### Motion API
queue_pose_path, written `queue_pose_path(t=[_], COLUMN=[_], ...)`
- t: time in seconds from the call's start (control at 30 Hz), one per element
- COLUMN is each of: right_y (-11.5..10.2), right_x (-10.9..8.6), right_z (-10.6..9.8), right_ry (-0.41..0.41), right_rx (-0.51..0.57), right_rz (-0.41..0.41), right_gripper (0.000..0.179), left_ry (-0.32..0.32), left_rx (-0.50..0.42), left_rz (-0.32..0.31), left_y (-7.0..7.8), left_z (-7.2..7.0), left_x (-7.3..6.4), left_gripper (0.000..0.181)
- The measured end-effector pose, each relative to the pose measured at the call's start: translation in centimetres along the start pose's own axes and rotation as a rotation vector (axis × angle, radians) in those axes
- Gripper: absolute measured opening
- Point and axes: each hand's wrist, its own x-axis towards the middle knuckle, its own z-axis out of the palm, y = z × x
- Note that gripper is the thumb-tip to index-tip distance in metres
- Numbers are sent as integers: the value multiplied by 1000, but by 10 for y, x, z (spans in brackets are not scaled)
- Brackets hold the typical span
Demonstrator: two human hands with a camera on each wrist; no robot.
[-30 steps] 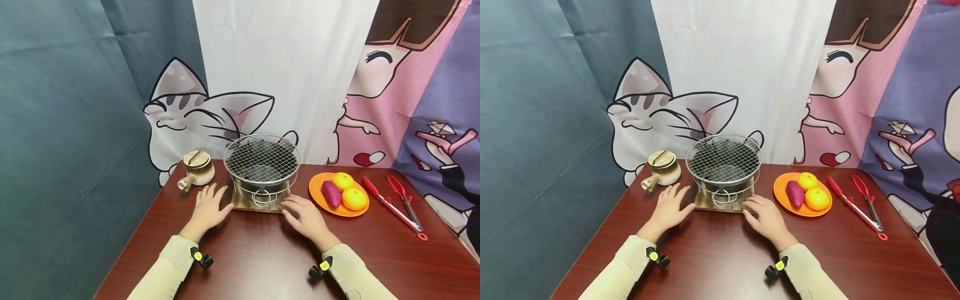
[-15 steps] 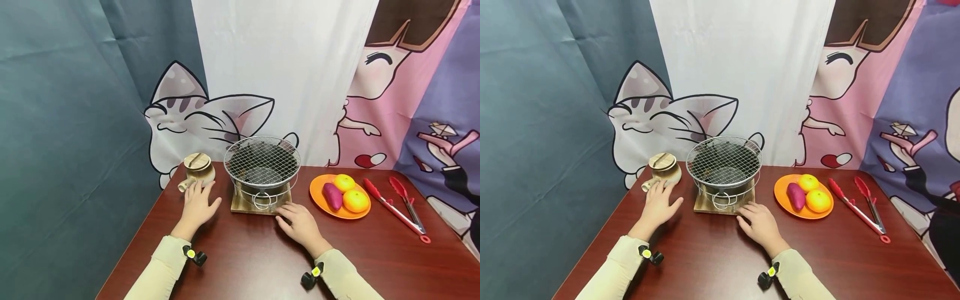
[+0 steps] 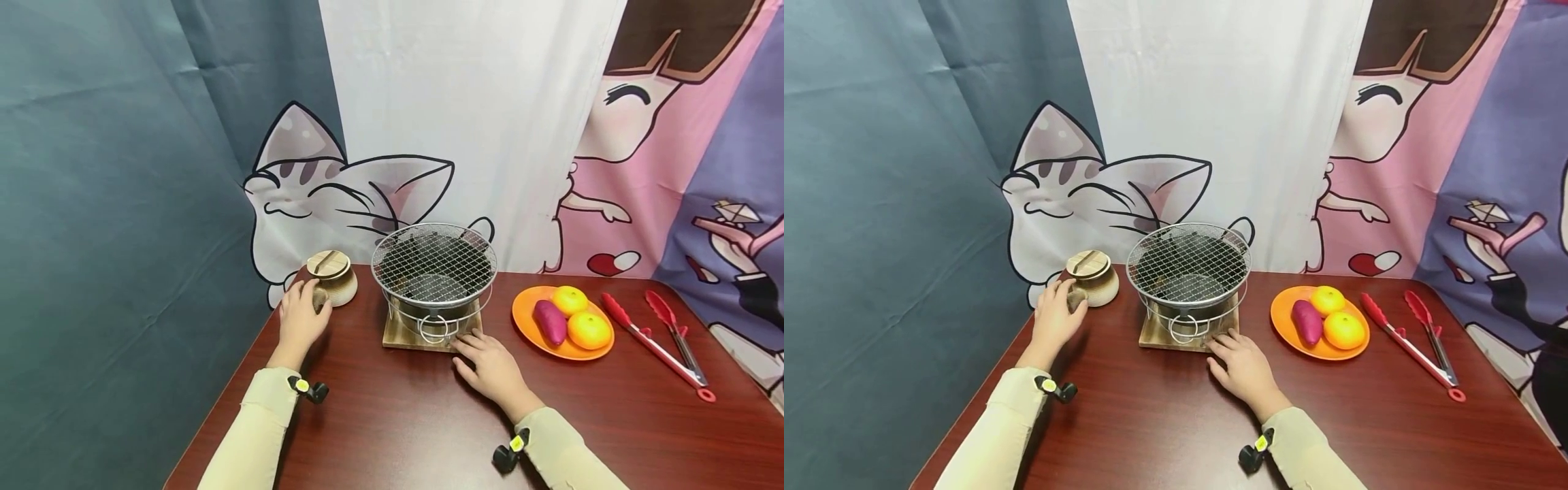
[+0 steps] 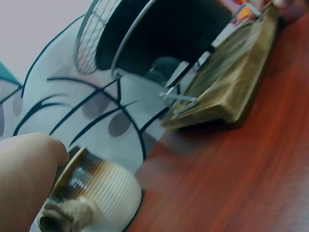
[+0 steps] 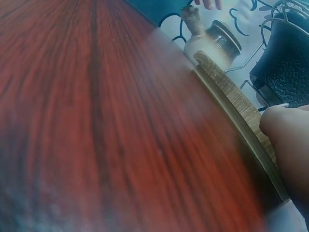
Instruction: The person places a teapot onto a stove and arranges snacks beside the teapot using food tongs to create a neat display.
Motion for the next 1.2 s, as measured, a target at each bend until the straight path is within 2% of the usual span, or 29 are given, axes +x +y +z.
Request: queue_pose_path(t=[0.23,0.33,0.5,0.7,0.8,0.87,0.93,1.03,1.2], right_y=[0,0,-1,-2,-1,-1,-1,-1,-1], right_x=[-3,-4,-5,-3,-3,-3,-3,-3,-4], right_z=[0,0,1,1,1,1,2,2,1], right_ry=[-8,-5,-1,4,6,5,1,-5,10], right_rx=[13,14,11,14,12,17,19,24,30], right_rz=[10,12,14,17,20,20,20,22,31], right_gripper=[38,38,38,38,38,38,38,38,38], left_ry=[-25,-50,-81,-80,-86,-85,-78,-60,-32], left_rx=[-29,-107,-299,-389,-546,-674,-758,-773,-747], left_rz=[-122,-191,-318,-379,-418,-461,-506,-554,-575], left_y=[-14,-20,-32,-34,-33,-32,-32,-31,-25], left_z=[3,7,14,20,22,24,25,26,29], left_x=[16,21,27,26,25,23,21,21,25], left_gripper=[62,68,76,76,74,73,69,59,48])
